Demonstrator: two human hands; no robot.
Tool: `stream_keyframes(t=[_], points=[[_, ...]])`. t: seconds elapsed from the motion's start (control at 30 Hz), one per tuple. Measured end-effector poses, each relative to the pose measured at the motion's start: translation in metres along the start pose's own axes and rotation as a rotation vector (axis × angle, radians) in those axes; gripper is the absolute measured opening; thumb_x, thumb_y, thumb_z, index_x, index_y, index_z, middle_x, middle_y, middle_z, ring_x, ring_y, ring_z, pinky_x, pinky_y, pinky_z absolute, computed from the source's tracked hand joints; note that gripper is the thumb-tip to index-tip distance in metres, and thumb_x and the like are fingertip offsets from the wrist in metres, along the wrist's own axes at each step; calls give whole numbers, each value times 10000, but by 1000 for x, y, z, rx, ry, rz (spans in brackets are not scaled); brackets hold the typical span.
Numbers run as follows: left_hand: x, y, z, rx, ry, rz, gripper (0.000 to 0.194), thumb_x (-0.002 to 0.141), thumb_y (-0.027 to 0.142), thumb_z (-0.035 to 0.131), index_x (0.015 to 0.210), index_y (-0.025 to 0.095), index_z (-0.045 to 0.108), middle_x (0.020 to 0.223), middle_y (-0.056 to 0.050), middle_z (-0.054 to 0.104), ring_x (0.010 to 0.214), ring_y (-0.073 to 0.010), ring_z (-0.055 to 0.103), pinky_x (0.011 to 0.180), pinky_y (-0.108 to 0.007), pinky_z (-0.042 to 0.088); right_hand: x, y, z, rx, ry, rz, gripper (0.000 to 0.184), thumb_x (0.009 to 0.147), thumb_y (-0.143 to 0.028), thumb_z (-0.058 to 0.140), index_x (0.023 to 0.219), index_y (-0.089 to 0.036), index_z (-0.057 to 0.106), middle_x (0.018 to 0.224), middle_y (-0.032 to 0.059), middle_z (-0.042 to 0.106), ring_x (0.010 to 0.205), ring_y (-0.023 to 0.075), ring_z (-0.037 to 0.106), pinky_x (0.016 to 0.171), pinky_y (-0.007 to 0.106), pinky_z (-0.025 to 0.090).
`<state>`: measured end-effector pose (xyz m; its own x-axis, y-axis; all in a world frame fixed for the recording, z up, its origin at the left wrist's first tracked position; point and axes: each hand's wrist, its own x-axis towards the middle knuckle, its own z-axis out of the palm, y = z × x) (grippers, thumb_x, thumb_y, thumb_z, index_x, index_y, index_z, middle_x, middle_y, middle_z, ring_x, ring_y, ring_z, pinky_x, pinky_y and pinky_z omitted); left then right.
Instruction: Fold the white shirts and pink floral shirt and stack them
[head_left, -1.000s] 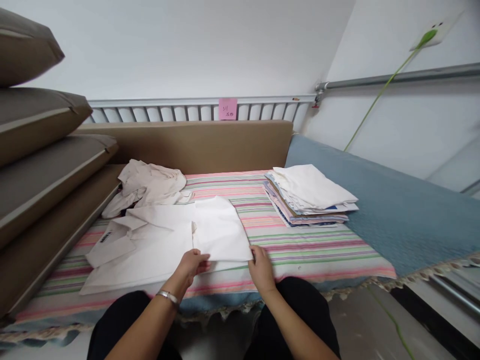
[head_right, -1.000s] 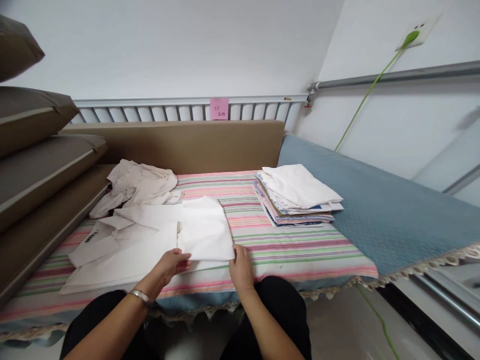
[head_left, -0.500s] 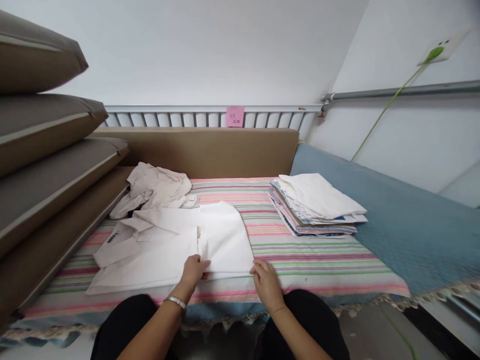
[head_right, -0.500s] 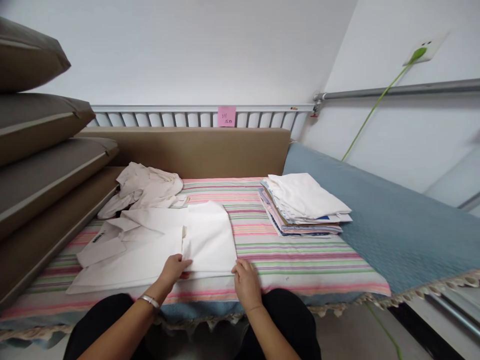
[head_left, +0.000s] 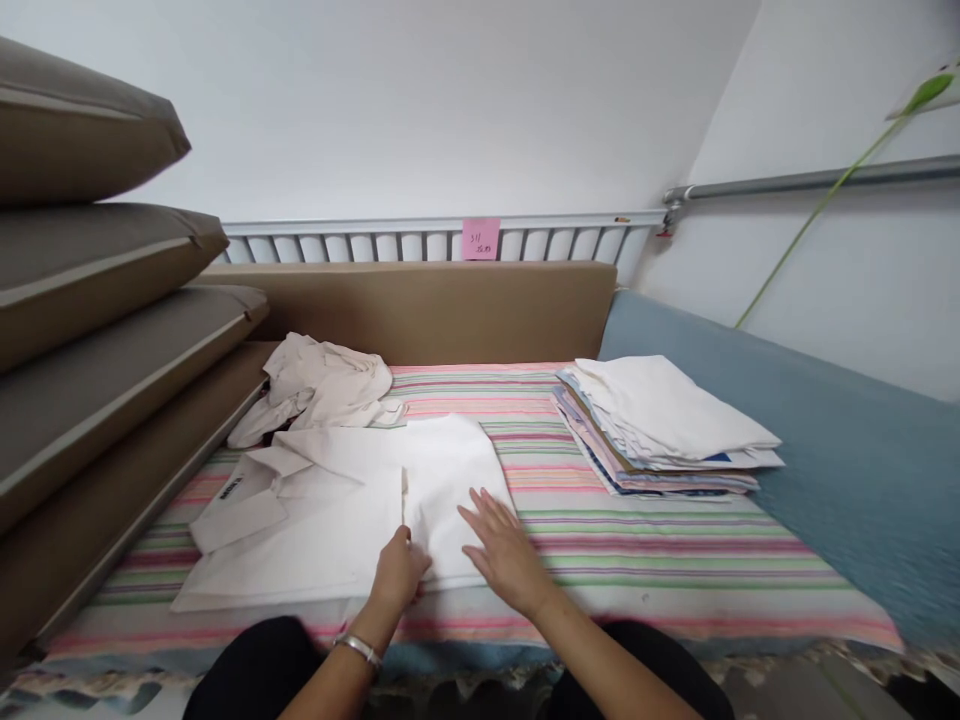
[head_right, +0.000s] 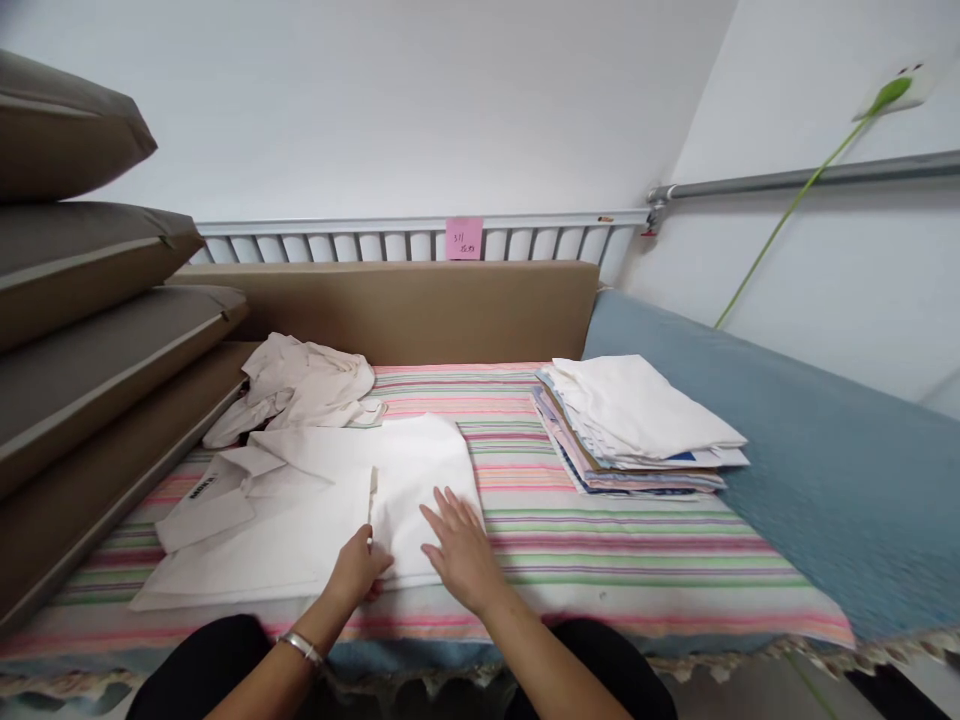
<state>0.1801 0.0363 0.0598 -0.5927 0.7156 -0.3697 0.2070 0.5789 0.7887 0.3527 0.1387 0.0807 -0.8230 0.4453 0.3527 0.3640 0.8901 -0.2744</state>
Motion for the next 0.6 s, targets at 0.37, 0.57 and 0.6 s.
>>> stream_keyframes(t=[0.37,0.57,0.6], points=[[43,30,-59,60,202,161,154,697,177,600,846,192,562,686,1,575,527,-110,532,478,-209,392,-5,-3,23,191,-227,-40,553,858,-489,493,1375,-419,307,1512,11,151,1383,264,105,1105,532,113],[145,95,-78,-69,279,130,227,720,258,594,922,157,575,865,-69,611,670,-129,569,566,-231,456,9,-3,22,321,-283,63,451,851,-508,485,1278,-363,487,1475,61,274,1369,291,164,1092,541,143],[159,101,-75,-96,270,103,235,733,290,578,916,142,569,848,-75,610,659,-130,573,569,-242,467,13,-2,22,333,-306,87,418,854,-509,478,1235,-346,532,1459,70,312,1360,296,194,1087,540,156]])
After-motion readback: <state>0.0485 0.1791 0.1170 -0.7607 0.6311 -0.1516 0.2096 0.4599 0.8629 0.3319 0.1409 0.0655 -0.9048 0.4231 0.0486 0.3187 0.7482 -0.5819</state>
